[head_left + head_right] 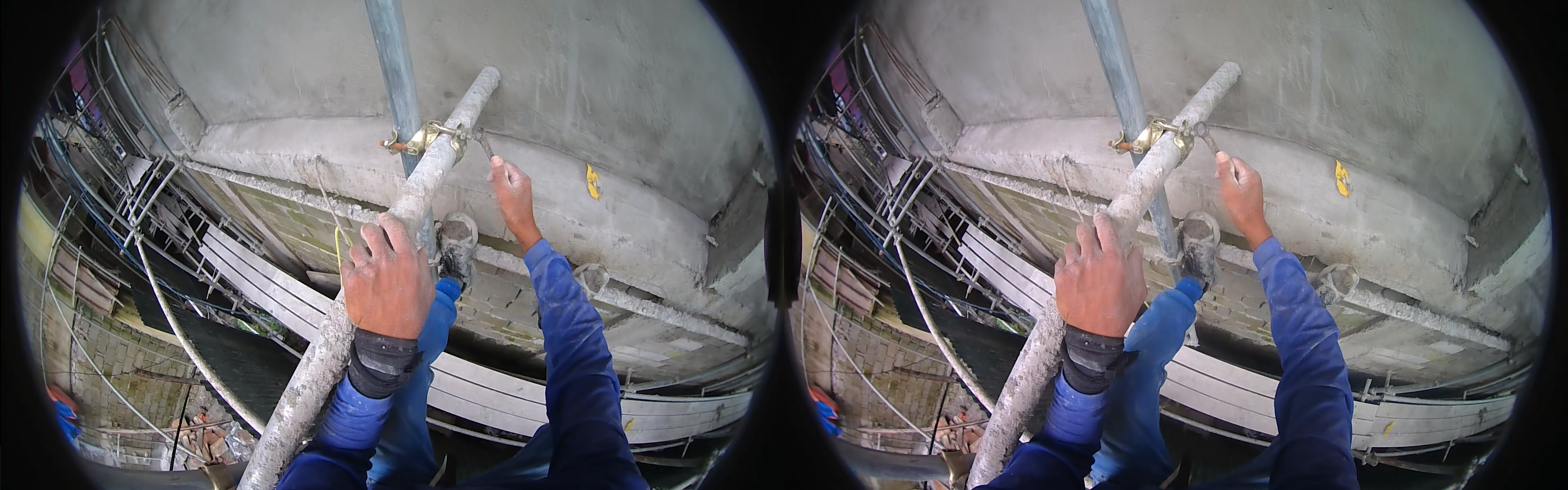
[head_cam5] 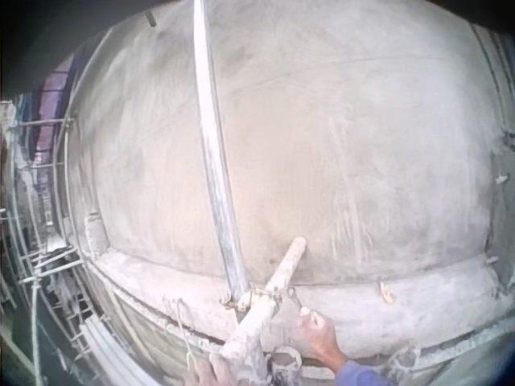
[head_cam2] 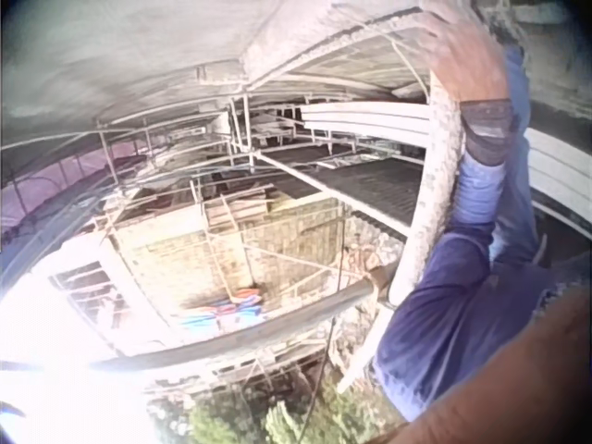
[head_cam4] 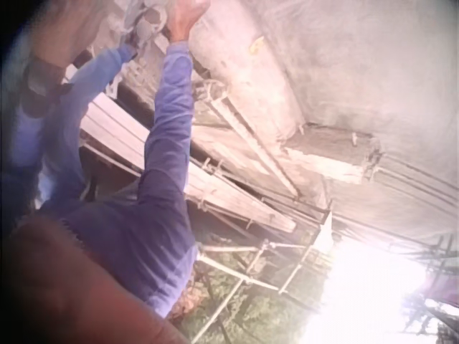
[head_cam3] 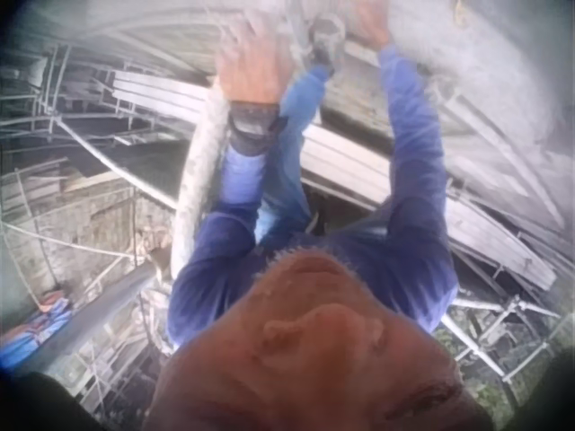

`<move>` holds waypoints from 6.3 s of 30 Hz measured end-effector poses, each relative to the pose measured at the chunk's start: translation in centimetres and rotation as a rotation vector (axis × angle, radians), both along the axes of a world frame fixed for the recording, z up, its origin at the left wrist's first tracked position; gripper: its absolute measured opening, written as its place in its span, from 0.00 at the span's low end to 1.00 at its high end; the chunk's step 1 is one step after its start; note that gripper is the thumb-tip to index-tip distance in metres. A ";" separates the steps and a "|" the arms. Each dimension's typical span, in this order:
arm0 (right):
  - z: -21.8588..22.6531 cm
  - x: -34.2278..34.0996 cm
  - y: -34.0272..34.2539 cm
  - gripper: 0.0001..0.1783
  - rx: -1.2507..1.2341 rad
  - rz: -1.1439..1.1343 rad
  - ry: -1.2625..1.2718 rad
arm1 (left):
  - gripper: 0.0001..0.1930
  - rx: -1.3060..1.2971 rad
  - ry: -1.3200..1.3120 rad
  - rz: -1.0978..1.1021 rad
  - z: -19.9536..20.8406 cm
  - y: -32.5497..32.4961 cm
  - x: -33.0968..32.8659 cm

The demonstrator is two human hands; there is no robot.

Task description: The person uses a wrench to tighten the nuts on a metal scaffold clamp, securing a horizontal pole to a vertical pole. The person is standing on wooden planks attached to the scaffolding structure.

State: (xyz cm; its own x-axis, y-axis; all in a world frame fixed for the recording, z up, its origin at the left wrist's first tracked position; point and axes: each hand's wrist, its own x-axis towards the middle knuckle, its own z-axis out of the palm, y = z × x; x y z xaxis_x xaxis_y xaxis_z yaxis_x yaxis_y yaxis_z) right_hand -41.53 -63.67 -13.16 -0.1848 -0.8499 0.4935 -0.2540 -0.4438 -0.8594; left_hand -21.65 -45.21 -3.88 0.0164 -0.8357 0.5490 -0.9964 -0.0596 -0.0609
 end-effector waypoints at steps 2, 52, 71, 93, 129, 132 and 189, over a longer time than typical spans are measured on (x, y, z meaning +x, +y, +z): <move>0.2 -0.8 -1.2 0.30 -0.017 0.012 0.113 | 0.32 0.018 0.012 0.003 0.3 0.1 0.0; -1.0 0.3 -2.2 0.30 -0.084 -0.105 0.201 | 0.34 0.026 0.016 0.009 0.2 0.0 0.0; -0.8 -2.3 -9.0 0.35 -0.130 0.143 0.390 | 0.33 0.043 0.060 -0.015 0.6 -0.2 -0.2; 4.4 9.2 5.9 0.22 0.576 0.349 -0.821 | 0.28 -0.058 -0.064 0.031 -0.8 -0.6 0.6; 1.5 16.2 43.1 0.19 -0.091 0.897 0.177 | 0.05 -0.319 0.887 -0.631 0.3 33.8 10.8; 3.5 18.7 44.7 0.23 0.135 1.118 0.080 | 0.09 -0.107 1.031 -0.551 3.0 40.9 14.9; -0.1 27.5 49.3 0.26 0.682 1.475 -0.165 | 0.18 0.742 0.265 0.302 7.9 48.4 33.1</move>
